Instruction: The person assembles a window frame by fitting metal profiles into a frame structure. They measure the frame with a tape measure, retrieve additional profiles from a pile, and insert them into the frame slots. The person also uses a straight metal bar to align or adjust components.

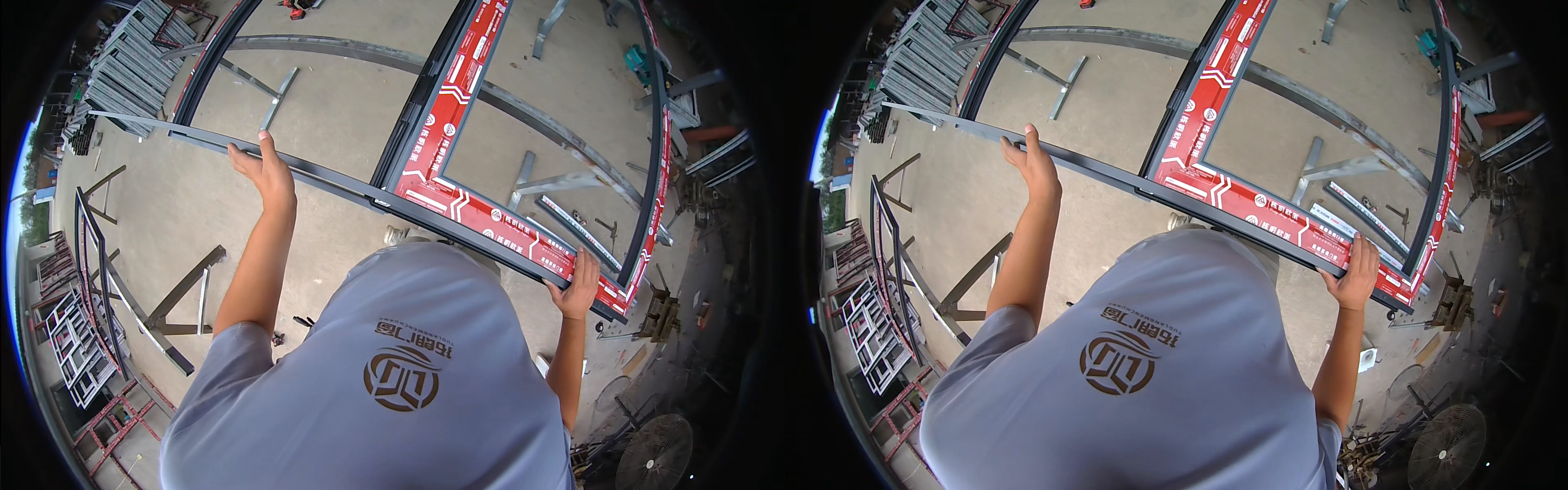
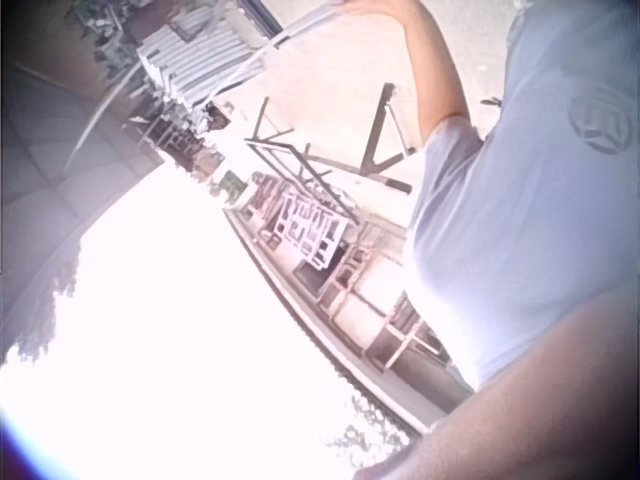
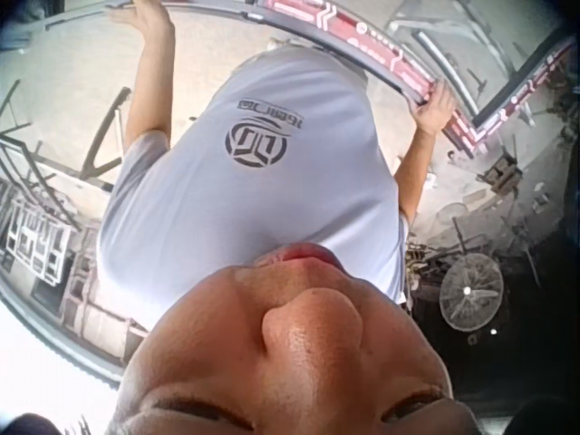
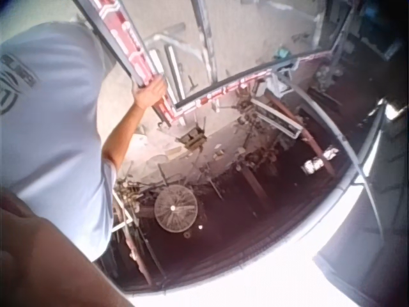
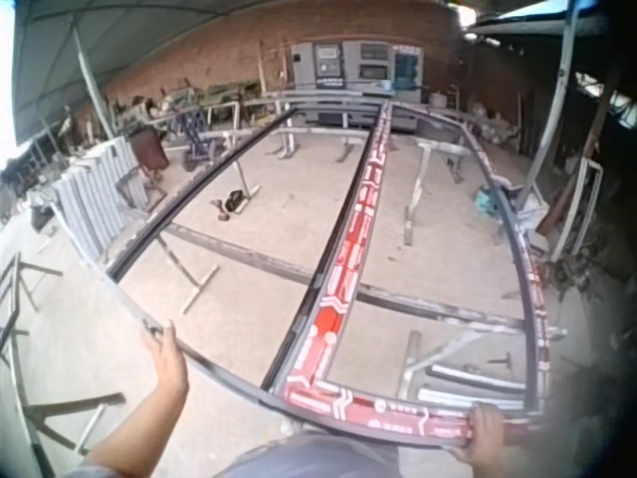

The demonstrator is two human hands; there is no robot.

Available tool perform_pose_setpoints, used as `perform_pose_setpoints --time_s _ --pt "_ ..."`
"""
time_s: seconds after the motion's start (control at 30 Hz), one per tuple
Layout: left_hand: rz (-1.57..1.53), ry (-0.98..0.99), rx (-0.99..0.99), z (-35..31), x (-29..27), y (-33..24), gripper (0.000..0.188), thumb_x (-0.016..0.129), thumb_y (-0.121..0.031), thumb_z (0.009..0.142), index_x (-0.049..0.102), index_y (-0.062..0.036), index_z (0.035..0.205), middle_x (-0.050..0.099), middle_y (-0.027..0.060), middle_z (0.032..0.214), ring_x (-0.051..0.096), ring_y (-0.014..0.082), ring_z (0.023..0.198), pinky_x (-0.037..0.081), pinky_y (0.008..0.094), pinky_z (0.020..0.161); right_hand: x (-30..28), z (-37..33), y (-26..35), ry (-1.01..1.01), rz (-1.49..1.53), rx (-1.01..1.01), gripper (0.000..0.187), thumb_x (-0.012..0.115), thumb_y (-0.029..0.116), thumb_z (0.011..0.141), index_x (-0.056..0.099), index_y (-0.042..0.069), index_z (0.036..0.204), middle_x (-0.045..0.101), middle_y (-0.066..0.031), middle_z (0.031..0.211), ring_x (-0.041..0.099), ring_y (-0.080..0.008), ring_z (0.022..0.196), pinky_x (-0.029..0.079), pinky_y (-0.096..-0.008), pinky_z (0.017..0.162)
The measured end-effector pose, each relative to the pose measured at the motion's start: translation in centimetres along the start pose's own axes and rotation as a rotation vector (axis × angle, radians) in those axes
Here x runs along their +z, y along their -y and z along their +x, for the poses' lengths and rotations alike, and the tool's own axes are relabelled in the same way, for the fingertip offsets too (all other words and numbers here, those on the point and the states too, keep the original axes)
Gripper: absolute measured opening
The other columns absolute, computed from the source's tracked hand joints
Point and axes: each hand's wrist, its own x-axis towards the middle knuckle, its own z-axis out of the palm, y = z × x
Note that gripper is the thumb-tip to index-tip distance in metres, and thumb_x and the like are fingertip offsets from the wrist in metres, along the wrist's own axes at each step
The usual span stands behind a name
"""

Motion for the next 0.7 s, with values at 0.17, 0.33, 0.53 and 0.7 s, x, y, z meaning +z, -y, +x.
perform_pose_setpoints --time_s 0.17,0.33,0.53,0.7 --pt "-0.532 0.087 -0.402 2.2 1.7 2.4 0.064 0.047 -0.036 0.107 0.023 0.0066 0.148 0.043 0.0257 0.143 0.052 0.0331 0.121 0.046 0.0455 0.102 -0.2 0.1 0.2 0.009 0.004 -0.004 0.101 0.079 0.059 0.072 0.047 -0.005 0.143 0.055 -0.0247 0.135 0.051 -0.0457 0.123 0.04 -0.0535 0.107" --pt "-0.844 0.185 -0.657 3.6 0.7 3.5 0.036 0.034 -0.039 0.111 0.044 -0.004 0.112 0.048 0.0059 0.084 0.047 0.018 0.069 0.048 0.0361 0.061 -0.7 0.1 1.0 -0.002 0.018 0.026 0.098 0.082 0.052 0.07 0.047 -0.003 0.144 0.053 -0.0237 0.14 0.05 -0.0451 0.127 0.038 -0.0531 0.111" --pt "-0.896 0.172 -0.76 2.2 -0.7 4.5 0.041 0.031 -0.044 0.111 0.042 -0.0084 0.094 0.04 0.0027 0.075 0.039 0.0166 0.064 0.041 0.0331 0.059 -1.2 -1.2 3.8 -0.164 -0.051 0.016 0.066 0.082 0.029 0.078 0.059 0.007 0.136 0.056 -0.0175 0.142 0.053 -0.0395 0.127 0.04 -0.0501 0.108" --pt "-1.054 0.248 -0.851 -1.1 -1.3 3.8 0.045 0.032 -0.049 0.11 0.04 -0.0107 0.088 0.039 0.0025 0.074 0.039 0.0166 0.064 0.042 0.0326 0.06 -3.0 -2.6 4.9 -0.211 -0.105 0.073 0.047 0.081 0.024 0.079 0.065 0.007 0.12 0.064 -0.0118 0.127 0.059 -0.0327 0.113 0.042 -0.0442 0.097"
